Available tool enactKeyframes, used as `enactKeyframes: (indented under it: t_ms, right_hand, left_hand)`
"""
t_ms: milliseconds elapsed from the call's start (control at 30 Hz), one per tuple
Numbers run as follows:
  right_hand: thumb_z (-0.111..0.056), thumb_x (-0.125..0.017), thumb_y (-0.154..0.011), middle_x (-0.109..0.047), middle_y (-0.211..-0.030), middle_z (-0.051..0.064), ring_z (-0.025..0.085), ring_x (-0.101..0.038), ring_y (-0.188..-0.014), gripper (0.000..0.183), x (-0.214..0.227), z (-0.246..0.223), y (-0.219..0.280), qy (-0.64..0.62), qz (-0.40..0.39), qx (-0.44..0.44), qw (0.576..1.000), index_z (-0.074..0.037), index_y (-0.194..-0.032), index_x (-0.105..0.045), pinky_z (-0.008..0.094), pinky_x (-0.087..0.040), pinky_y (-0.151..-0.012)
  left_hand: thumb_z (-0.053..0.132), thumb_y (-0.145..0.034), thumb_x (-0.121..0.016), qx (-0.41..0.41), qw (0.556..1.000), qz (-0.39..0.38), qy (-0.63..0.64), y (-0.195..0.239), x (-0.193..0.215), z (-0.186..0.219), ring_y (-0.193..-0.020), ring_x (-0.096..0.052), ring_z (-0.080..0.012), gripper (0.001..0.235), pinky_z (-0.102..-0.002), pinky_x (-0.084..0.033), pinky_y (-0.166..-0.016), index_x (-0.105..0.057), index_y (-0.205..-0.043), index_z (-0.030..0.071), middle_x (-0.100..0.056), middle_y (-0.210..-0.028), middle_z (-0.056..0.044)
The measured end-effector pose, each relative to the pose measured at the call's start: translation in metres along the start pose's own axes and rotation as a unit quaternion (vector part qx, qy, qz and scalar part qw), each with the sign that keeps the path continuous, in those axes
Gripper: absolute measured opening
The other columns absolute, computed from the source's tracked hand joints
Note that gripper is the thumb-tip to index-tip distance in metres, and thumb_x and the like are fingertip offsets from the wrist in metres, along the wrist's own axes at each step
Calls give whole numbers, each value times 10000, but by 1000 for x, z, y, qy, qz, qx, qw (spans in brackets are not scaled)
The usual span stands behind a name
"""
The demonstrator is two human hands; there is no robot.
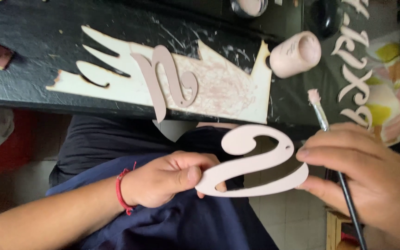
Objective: Painting the edges and surfaces of decorative wooden letters using a small paintbrush at a workspace.
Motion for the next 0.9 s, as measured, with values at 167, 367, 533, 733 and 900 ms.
enactKeyframes:
  t_ms: [167,367,533,733,900]
  right_hand:
    - [-175,-855,-672,-703,-986,95,233,-659,-891,361,-4,6,7,23,20,-39,999,-49,-971,-696,381,-532,-901]
    - [-151,-841,-675,-695,-989,135,228,-675,-879,382,-6,2,2,5,22,-18,1000,-6,-980,-660,375,-547,-874]
    - [-184,-862,-620,-699,-1089,111,224,-688,-986,515,-7,5,13,13,0,-54,998,-41,-1070,-657,418,-557,-987]
    - [-259,-830,-623,-733,-1048,81,210,-717,-942,556,-8,12,16,-36,-33,-24,999,-74,-1103,-619,398,-588,-963]
    - [-367,-812,-579,-693,-1169,65,213,-696,-1090,641,-6,42,40,-17,-59,-39,997,-94,-1131,-636,409,-548,-1069]
  left_hand:
    - [566,-1003,-456,-15,1000,-12,-12,0,-2,4,-796,-475,-112,567,-256,-391,-785,-657,-1116,48,-539,-918,-12]
    - [579,-1000,-460,-11,1000,-13,-7,2,1,2,-812,-485,-114,574,-243,-409,-792,-659,-1135,58,-582,-994,-15]
    - [546,-1023,-447,-14,999,-30,-1,4,2,4,-820,-484,-111,543,-235,-426,-804,-650,-1135,54,-604,-1047,-20]
    - [558,-1032,-428,-23,999,-43,-6,8,4,1,-812,-474,-99,568,-233,-397,-796,-648,-1173,54,-588,-1036,-7]
    - [564,-1027,-442,-20,999,-46,11,8,4,0,-824,-467,-92,546,-226,-404,-807,-637,-1151,69,-568,-1027,3]
Point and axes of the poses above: each hand's wrist, its own y-axis away from the middle knuckle, its own x-axis out of the back of the hand, z = x × y, the point moved 4 cm from there along -y, towards the middle knuckle
